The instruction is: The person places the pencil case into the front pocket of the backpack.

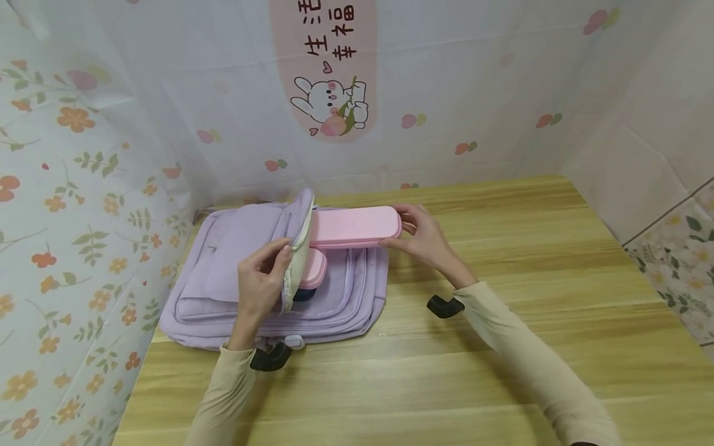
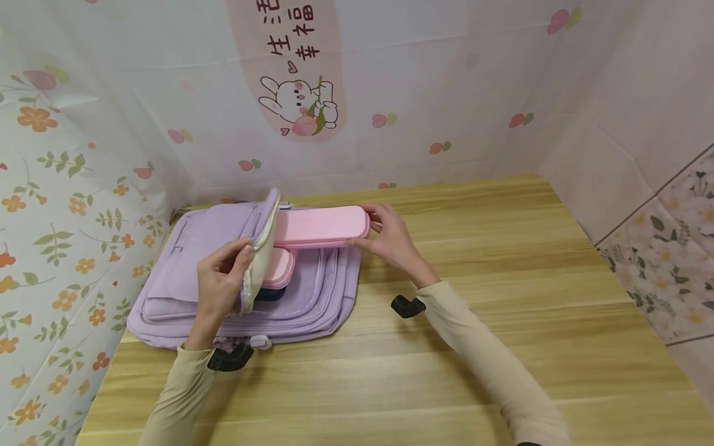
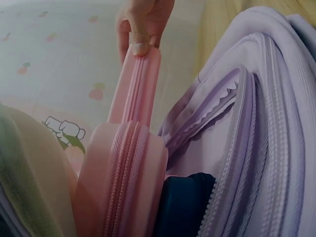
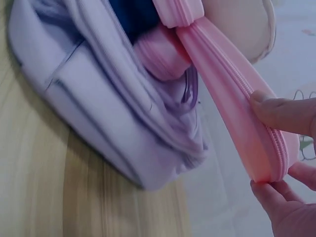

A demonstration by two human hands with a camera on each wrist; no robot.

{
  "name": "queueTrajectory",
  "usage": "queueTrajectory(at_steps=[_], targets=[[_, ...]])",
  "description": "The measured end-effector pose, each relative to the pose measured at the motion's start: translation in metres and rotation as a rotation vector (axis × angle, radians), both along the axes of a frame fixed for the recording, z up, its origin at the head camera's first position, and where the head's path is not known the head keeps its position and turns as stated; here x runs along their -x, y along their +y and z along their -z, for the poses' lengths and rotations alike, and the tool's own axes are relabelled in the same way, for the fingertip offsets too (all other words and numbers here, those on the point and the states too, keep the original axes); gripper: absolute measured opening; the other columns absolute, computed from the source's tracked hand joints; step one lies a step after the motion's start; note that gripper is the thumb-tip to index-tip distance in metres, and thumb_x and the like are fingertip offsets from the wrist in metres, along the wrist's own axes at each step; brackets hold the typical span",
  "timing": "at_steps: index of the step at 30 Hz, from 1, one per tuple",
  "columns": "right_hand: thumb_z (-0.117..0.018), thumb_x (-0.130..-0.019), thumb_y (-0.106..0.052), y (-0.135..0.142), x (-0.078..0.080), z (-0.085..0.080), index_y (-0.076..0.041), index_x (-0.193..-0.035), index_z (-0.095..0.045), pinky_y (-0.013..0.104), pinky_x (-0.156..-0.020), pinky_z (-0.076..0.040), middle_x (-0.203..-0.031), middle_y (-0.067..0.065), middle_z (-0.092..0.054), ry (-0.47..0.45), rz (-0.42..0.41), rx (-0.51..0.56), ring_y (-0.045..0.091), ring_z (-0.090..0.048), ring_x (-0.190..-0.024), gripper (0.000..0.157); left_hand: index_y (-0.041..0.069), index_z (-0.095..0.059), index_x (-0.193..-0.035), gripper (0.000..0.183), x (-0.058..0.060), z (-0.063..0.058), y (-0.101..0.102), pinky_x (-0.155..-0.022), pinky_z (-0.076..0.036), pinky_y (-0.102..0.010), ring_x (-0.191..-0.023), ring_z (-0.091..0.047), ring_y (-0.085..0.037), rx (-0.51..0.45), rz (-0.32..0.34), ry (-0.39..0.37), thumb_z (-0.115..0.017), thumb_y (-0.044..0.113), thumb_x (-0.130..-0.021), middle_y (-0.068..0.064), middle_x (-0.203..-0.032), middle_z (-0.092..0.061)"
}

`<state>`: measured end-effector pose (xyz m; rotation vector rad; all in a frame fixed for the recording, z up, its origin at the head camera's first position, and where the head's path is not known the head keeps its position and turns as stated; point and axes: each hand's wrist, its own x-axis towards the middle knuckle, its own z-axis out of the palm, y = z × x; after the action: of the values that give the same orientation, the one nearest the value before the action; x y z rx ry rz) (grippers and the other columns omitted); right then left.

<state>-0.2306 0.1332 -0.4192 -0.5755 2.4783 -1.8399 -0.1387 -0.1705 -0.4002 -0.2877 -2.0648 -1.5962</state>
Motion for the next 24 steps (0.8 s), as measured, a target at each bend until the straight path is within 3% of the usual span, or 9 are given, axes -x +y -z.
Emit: queueTrajectory(at_steps=[7,17,24], targets=[[-0.092,-0.070,-0.001,-0.029,0.001,0.001,0.005,-0.134,-0.058,0.038,-0.104,-0.052,-0.129,0.023,-0.056,0.083,0.043,-0.009,0.038,-0.061,-0.123,0.072,-0.008,-0.074,-0.107,0.016,0.002,0.000,-0.003,-0.067,-0.052,-0.012,-0.075,-0.063,0.000,0.024,0.075,-0.001,-0.066,-0.005,-0.094,-0.025,-0.096,-0.073],[-0.093,-0.071,-0.012,-0.068,-0.004,0.011,0.001,-0.133,-0.060,0.041,-0.089,-0.059,-0.120,0.021,-0.062,0.096,0.084,-0.101,0.033,-0.068,-0.100,0.072,-0.006,-0.075,-0.107,0.016,0.005,-0.003,-0.006,-0.066,-0.052,-0.011,-0.075,-0.064,0.001,0.083,0.106,0.004,-0.067,-0.004,-0.093,-0.024,-0.097,-0.075],[-0.081,-0.078,0.005,-0.075,-0.005,0.018,0.008,-0.136,-0.056,0.038,-0.094,-0.058,-0.126,0.027,-0.060,0.099,-0.048,-0.005,0.039,-0.068,-0.107,0.064,-0.006,-0.075,-0.107,0.017,0.007,-0.004,-0.009,-0.066,-0.052,-0.011,-0.076,-0.064,0.002,0.110,0.119,-0.015,-0.067,-0.005,-0.093,-0.024,-0.098,-0.075]])
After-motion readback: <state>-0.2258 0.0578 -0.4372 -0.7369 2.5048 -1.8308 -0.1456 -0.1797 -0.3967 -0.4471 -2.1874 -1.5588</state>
